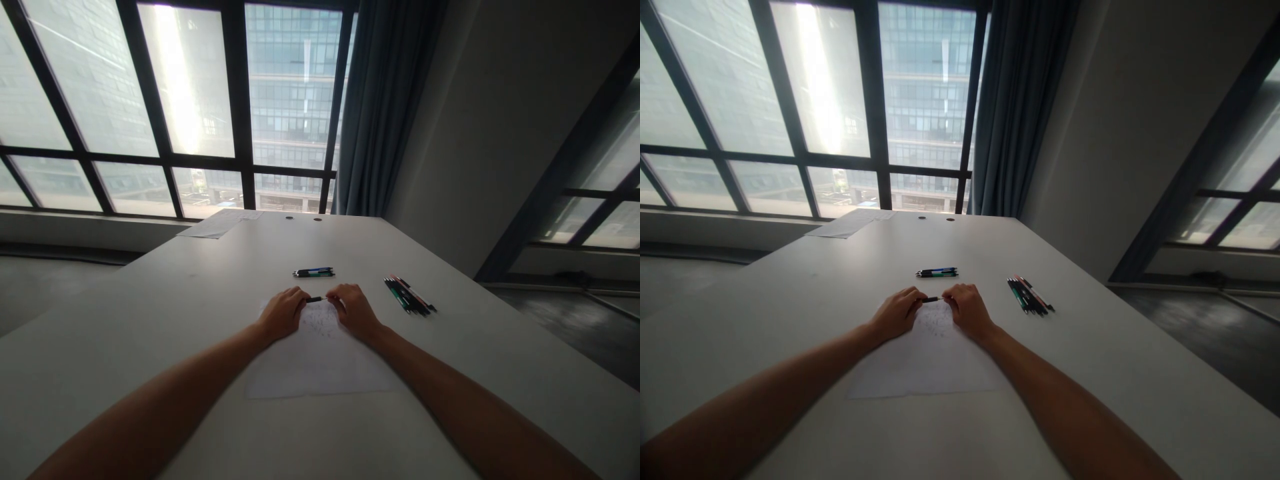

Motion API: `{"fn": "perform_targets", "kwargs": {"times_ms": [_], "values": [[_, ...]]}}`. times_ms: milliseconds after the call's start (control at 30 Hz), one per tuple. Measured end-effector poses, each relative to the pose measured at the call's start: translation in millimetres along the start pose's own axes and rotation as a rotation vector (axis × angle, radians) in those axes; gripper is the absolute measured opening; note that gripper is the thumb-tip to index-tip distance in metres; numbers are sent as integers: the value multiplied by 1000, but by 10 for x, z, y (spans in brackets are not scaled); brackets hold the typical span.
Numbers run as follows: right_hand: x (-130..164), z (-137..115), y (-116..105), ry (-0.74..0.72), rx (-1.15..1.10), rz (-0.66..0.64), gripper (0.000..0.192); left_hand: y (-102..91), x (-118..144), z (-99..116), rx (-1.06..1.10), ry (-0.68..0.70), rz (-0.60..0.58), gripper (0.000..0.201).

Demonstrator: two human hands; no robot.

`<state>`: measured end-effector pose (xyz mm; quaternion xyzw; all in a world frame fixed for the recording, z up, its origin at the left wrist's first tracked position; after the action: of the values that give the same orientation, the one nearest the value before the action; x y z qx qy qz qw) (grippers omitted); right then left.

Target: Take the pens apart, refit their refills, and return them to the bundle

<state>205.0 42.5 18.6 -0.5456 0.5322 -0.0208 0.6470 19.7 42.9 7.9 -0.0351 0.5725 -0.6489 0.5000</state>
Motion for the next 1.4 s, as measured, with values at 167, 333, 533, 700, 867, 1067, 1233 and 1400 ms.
{"fn": "perform_targets", "kwargs": {"times_ms": [167, 333, 533, 700, 867, 1067, 1233, 1400], "values": [[0, -14, -19, 2, -22, 32, 8, 4, 1, 17, 27, 26, -3, 24], [-3, -52, -29, -13, -61, 25, 6, -4, 4, 45, 48, 55, -5, 25], [8, -17, -32, 14, -91, 11, 26, -18, 4, 50, 48, 51, 7, 24], [35, 322, -110, 206, 109, 123, 20, -15, -1, 50, 19, 27, -10, 25], [85, 613, -80, 330, 359, 25, 17, -7, -5, 49, 8, 19, -22, 24], [97, 641, 1, 337, 362, -88, 13, -13, -3, 47, 12, 19, -15, 24], [38, 511, -36, 292, 134, -13, 12, -19, 0, 43, -17, -4, -18, 24], [3, 281, -41, 220, -173, 106, 9, -27, 6, 26, -36, -57, -8, 25]]}}
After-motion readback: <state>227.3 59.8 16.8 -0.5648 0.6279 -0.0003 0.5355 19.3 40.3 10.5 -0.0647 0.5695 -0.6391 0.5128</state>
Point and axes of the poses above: each hand's wrist, its own x-axis away from the middle knuckle, its own y-axis out of the palm, z = x × y, the point moved 4 cm from there along -x, towards the middle knuckle, and after that the axes turned 4 degrees about x, right-handed, at the moved point
